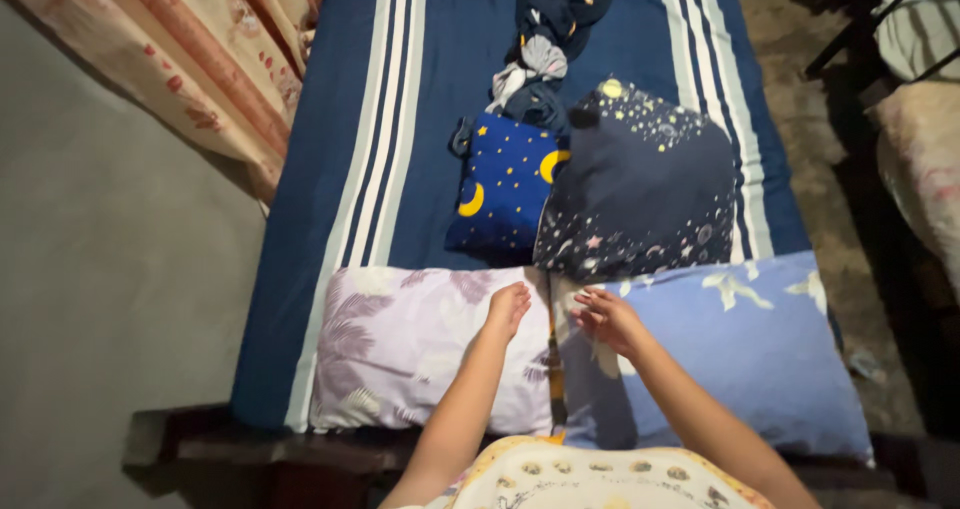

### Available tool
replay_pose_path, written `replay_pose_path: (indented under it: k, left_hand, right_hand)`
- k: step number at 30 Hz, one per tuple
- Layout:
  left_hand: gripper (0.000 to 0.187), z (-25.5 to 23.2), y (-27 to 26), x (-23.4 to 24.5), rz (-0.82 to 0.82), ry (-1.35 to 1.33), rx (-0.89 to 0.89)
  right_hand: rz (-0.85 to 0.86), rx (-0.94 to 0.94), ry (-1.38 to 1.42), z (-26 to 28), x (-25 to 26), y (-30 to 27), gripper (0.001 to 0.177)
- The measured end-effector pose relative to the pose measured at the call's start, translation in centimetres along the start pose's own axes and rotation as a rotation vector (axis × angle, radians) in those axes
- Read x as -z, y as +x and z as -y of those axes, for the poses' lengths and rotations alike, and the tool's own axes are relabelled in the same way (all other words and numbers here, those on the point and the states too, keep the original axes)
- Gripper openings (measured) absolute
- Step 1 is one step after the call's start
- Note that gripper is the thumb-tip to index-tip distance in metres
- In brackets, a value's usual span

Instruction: The person fluffs, flips, pats, and arranges pillows on a bed by hand.

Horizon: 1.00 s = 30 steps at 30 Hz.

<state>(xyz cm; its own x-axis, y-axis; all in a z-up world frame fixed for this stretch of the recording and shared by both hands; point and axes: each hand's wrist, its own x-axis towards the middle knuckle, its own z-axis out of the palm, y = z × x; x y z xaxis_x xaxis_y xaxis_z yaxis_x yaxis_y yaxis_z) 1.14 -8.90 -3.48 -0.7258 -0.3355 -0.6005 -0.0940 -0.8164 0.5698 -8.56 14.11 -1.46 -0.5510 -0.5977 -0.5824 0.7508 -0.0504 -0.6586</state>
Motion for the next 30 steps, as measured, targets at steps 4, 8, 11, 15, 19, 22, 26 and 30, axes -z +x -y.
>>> replay_pose_path:
  k: [4, 8, 11, 15, 19, 22, 26, 30]
  left_hand:
    - [0.027, -0.6, 1.4, -4.1, 0.055, -0.107, 0.013]
    - [0.036, -0.7, 5.3, -5.5, -0.064, -0.164, -0.007]
    - [0.052, -0.2, 9.2, -5.1, -0.154, -0.058, 0.011]
    - [0.075, -0.6, 11.6, -6.1, -0.169, -0.143, 0.189]
    - [0.078, -0.8, 13.3, -6.5, -0.077, -0.324, 0.259]
    - [0.053, -0.9, 14.3, -6.2, -0.272, -0.155, -0.064]
    - [0.041, -0.9, 14.2, -6.3, -0.477, 0.342, -0.398]
    - [0.041, -0.2, 10.3, -7.6, -0.407, 0.593, -0.620]
  right_hand:
    - [-0.031, 0.016, 0.156, 2.8, -1.6, 1.7, 0.053]
    - [-0.001, -0.069, 0.135, 4.5, -3.5, 2.8, 0.058]
    - [-0.035, -0.149, 0.216, 4.8, -3.3, 4.2, 0.062]
    - [-0.102, -0.024, 0.301, 4.1, -1.5, 6.6, 0.064]
    - [-0.257, 0.145, 0.271, 2.6, 0.6, 8.2, 0.054]
    - [-0.343, 0.315, 0.062, 3.0, 1.5, 7.4, 0.045]
    - [-0.387, 0.381, -0.022, 5.4, 0.5, 5.7, 0.044]
    - [-0.349, 0.281, -0.058, 6.8, -0.3, 4.6, 0.046]
